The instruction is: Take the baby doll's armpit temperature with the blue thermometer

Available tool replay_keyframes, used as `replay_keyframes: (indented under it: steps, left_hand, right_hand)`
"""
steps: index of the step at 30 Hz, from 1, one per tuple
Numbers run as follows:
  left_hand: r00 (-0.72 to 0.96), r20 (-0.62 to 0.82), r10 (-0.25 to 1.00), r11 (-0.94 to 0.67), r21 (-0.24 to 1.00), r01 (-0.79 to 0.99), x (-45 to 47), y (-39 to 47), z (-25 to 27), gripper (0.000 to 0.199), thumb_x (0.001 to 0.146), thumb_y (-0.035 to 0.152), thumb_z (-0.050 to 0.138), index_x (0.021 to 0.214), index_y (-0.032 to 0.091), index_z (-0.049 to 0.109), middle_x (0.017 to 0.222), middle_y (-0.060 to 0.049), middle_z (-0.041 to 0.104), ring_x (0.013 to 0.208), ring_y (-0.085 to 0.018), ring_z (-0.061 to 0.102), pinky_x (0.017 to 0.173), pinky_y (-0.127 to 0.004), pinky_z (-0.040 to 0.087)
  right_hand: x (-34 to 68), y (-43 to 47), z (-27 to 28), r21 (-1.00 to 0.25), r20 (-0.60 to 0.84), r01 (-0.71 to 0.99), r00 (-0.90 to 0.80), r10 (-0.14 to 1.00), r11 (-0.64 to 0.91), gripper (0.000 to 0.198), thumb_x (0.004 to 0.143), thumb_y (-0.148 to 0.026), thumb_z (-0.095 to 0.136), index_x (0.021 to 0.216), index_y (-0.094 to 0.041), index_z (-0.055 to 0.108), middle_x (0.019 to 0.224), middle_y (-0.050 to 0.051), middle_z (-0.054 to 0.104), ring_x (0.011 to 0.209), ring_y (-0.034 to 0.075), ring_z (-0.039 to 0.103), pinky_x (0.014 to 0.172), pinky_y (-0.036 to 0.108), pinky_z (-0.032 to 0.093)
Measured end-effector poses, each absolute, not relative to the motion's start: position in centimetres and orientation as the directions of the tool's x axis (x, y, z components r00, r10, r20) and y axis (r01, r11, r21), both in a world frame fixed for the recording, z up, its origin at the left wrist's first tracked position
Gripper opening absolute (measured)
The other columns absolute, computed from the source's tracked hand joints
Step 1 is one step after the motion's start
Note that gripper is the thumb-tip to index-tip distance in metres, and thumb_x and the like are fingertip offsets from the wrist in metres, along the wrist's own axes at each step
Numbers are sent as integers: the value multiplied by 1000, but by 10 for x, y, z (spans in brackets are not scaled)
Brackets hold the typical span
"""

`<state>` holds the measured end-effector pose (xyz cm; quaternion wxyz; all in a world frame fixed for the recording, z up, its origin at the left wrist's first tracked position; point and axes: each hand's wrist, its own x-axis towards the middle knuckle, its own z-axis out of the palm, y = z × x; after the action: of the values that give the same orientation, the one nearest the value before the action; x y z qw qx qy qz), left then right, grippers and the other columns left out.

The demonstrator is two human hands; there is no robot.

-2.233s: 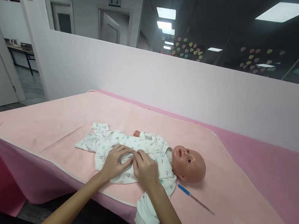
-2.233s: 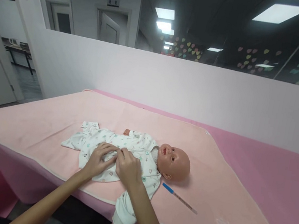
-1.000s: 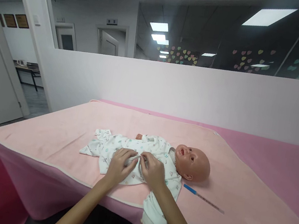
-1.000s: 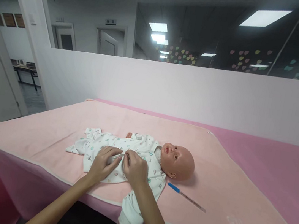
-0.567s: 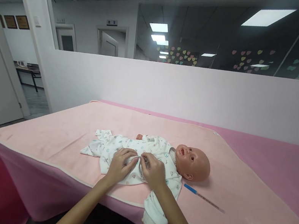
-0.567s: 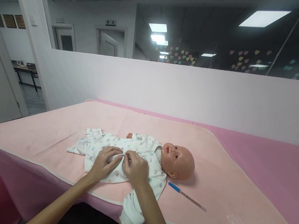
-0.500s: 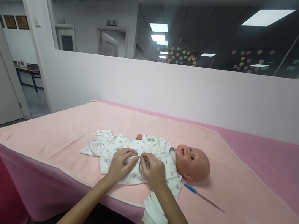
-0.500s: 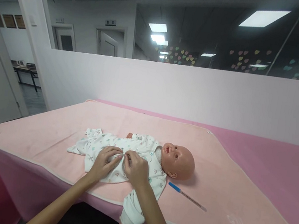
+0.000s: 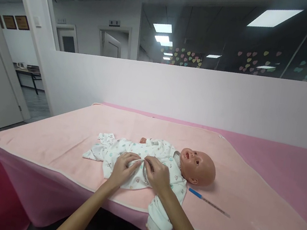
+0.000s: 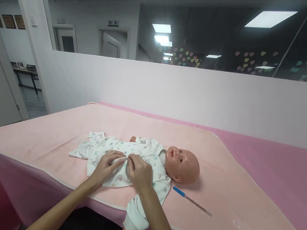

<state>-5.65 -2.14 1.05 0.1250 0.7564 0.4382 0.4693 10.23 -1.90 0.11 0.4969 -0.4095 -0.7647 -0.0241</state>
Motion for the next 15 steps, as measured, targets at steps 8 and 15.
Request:
replay_keyframes:
  steps: [8,15]
  left_hand:
    - [176,601,780,-577,579,577,-56,-20,8,22,82,39,52,89,23,66,93,-4,64,92,-20,56,84,-38,43]
    - [166,616,770,-581,570,581,-57,-19,8,21,81,38,55,89,22,66,93,-4,64,91,-20,56,83,-37,44]
  right_hand:
    - [102,-16,-2,-346,780,696,-160,605,629,22,89,-24,39,89,-20,60,73,0,67,58,10,61,54,19,40]
    - [102,-16,-2,-314,777,712,-187,601,628,21,89,-25,40,87,-20,60,75,1,67,60,11,60,55,20,39]
